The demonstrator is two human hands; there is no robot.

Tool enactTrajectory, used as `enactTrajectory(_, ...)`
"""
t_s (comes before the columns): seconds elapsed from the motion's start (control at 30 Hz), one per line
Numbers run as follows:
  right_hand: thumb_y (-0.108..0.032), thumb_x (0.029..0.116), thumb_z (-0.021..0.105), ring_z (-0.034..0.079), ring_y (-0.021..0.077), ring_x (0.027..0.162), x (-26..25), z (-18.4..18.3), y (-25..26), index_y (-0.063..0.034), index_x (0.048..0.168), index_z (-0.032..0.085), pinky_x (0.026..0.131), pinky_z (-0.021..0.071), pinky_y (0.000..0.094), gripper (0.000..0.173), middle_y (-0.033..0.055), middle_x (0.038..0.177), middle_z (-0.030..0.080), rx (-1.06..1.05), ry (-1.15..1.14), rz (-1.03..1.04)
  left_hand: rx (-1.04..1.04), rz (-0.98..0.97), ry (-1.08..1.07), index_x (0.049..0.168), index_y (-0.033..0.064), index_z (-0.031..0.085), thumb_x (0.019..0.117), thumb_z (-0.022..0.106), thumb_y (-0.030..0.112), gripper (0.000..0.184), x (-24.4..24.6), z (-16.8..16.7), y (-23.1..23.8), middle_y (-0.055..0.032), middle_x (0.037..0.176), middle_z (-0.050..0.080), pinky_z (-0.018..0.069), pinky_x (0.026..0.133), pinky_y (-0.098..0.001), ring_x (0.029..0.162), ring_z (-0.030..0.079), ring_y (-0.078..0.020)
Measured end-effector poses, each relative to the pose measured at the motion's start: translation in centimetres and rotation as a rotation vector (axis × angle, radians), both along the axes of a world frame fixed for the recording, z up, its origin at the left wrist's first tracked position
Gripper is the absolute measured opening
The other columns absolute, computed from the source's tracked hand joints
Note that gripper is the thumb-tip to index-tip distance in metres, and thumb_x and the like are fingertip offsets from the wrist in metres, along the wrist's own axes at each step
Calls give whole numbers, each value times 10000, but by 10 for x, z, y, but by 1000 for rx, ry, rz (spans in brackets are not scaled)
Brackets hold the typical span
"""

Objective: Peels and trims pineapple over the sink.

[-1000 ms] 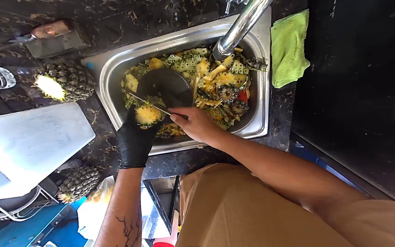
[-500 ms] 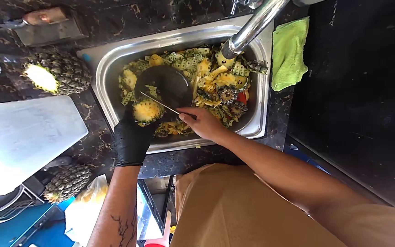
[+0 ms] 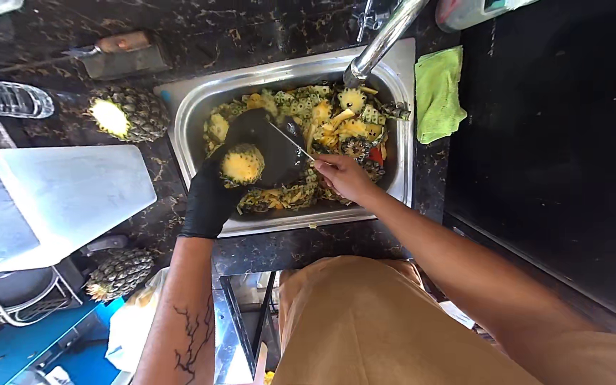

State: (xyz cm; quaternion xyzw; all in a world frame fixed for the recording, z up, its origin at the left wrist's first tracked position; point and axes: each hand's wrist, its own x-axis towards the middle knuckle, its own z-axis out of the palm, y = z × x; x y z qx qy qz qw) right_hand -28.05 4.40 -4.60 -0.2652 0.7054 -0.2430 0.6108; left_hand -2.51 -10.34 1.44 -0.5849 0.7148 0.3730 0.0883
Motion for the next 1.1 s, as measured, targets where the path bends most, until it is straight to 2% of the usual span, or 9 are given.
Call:
enactTrajectory(0.07, -496, 1053, 518, 701, 191, 888, 10, 18, -3, -367, 1395, 646, 790, 577, 514, 387, 9, 1104, 741, -44, 110, 73, -8, -13, 28, 1567, 197, 383, 684, 945, 145, 1048, -2, -1, 4, -162, 1498, 501, 495, 1059, -570, 1314, 555, -337)
enactTrajectory(0.13, -511, 1039, 534, 719, 236, 940, 29, 38, -7, -397, 1398, 637, 793, 563, 595, 391, 9, 1127, 753, -139, 216, 152, -8, -6, -13, 1633, 190, 204, 653, 971, 289, 1249, -8, -1, 11, -181, 1573, 397, 436, 1119, -575, 1399, 469, -345)
enactTrajectory(0.2, -495, 1037, 540, 726, 218, 995, 46, 46, -13, -401, 1411, 627, 814, 575, 577, 395, -21, 1176, 751, -243, 275, 225, -39, 35, -99, 1585, 150, 307, 688, 938, 440, 1134, -15, 1, 17, -186, 1475, 512, 461, 1077, -598, 1326, 542, -349)
enactTrajectory(0.27, -495, 1045, 525, 711, 198, 1060, 55, 46, -19, -413, 1432, 604, 856, 575, 551, 403, -37, 1226, 733, -275, 260, 273, -40, 62, -171, 1463, 124, 483, 788, 876, 404, 830, -22, 7, 17, -184, 1283, 651, 495, 1003, -636, 1191, 636, -358)
enactTrajectory(0.37, -493, 1050, 517, 712, 199, 1040, 56, 43, -23, -412, 1439, 596, 843, 579, 538, 405, -23, 1196, 738, -271, 213, 287, -11, 26, -248, 1358, 101, 570, 826, 843, 390, 664, -29, 12, 10, -197, 1152, 696, 503, 940, -668, 1093, 674, -385)
enactTrajectory(0.63, -475, 1052, 522, 719, 201, 949, 63, 39, -33, -394, 1435, 603, 780, 580, 534, 401, -14, 1116, 753, -232, 147, 241, 10, -14, -346, 1296, 76, 598, 819, 836, 455, 654, -32, 11, 2, -218, 1076, 703, 513, 876, -688, 1024, 684, -423)
enactTrajectory(0.87, -495, 1058, 505, 718, 212, 896, 54, 41, -13, -435, 1465, 560, 767, 582, 527, 415, 11, 1070, 754, -123, 103, 229, 3, -14, -329, 1378, 142, 555, 806, 854, 434, 708, -30, 8, -1, -210, 1074, 707, 506, 860, -706, 1017, 686, -421)
enactTrajectory(1.0, -486, 1067, 484, 722, 234, 977, 63, 40, -35, -393, 1452, 585, 800, 578, 563, 409, 8, 1139, 751, -137, 70, 214, 7, 9, -305, 1432, 180, 532, 798, 852, 475, 768, -29, 8, 1, -206, 1102, 711, 514, 875, -690, 1032, 690, -406)
enactTrajectory(1.1, -488, 1070, 473, 721, 228, 931, 59, 44, -27, -387, 1461, 578, 777, 579, 548, 417, 20, 1092, 753, -126, 48, 202, 2, 25, -305, 1406, 183, 546, 784, 872, 443, 749, -31, 10, 2, -210, 1097, 705, 507, 870, -693, 1024, 687, -404)
